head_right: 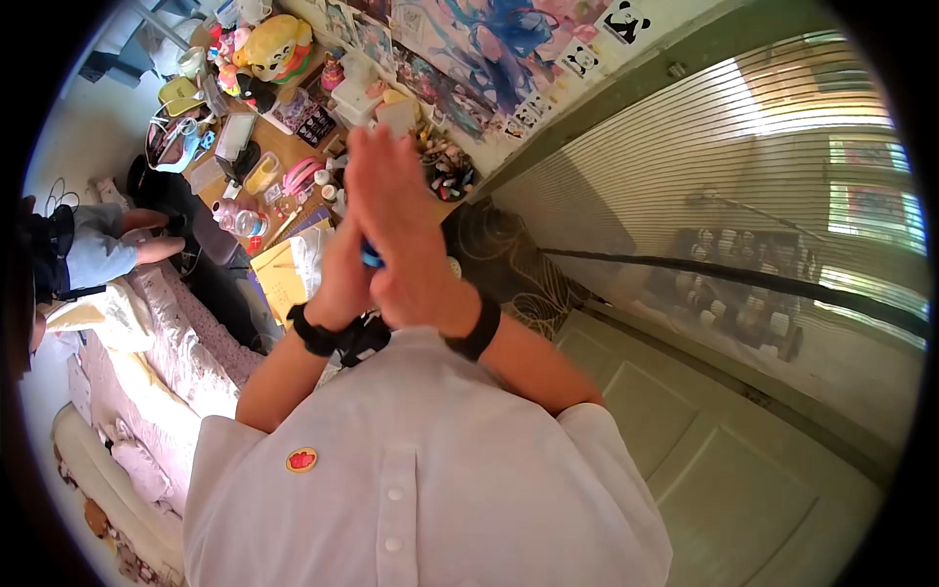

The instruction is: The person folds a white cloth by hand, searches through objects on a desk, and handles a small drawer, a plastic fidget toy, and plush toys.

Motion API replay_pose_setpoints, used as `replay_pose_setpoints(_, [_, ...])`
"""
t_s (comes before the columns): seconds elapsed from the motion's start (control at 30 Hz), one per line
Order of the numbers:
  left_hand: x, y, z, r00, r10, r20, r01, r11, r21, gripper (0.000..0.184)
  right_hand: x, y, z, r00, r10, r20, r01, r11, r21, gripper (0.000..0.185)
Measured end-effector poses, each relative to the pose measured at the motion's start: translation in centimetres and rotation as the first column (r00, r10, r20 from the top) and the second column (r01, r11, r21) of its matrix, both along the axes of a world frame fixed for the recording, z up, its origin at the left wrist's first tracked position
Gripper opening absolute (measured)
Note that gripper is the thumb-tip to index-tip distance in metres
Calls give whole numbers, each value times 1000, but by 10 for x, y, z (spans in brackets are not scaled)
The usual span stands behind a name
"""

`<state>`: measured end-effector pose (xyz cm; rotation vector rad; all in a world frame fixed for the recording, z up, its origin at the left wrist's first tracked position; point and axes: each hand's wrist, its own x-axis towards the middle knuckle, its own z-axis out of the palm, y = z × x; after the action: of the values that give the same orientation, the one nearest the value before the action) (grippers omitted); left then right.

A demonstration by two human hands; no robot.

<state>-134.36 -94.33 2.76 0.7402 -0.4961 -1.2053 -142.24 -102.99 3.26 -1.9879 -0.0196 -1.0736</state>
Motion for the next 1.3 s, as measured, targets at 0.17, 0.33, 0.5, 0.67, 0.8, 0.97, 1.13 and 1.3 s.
replay_pose_setpoints(0.17, [-5, 4, 13, 999, -6, -36, 2, 992, -123, 73, 8, -37, -4, 995, -102, 3, 102, 991, -91, 75])
replay_pose_setpoints(0.33, [20, -1, 31, 969, 159, -187, -177, 980, -85, 78, 3, 3, -28, 999, 12, -53, -18, 995, -100, 71])
replay_pose_setpoints(0.5, [20, -1, 2, 974, 179, 140, -167, 981, -96, 74, 6, 28, -5, 993, 108, 40, -102, 986, -129, 73])
replay_pose_setpoints(0.67, [-5, 19, -3, 989, -12, -145, 35, 987, 158, 70, 10, -19, 15, 981, -157, -117, 118, 952, -282, 73])
replay_pose_setpoints(0.8, [5, 19, -3, 952, -26, -304, -3, 996, -93, 75, -1, -23, -19, 949, -143, -282, 80, 971, -223, 69])
replay_pose_setpoints(0.97, [20, 29, -10, 970, 4, -243, -4, 1000, -1, 73, -9, 20, -59, 948, -86, -306, 54, 992, -113, 72])
replay_pose_setpoints(1.13, [21, 33, -29, 994, -113, 6, 111, 985, 135, 69, -14, 38, -90, 949, -150, -279, 140, 989, -55, 91])
replay_pose_setpoints(1.3, [27, 31, -50, 985, -167, -42, 172, 966, 193, 70, -13, 47, -98, 957, -140, -256, 120, 988, -92, 95])
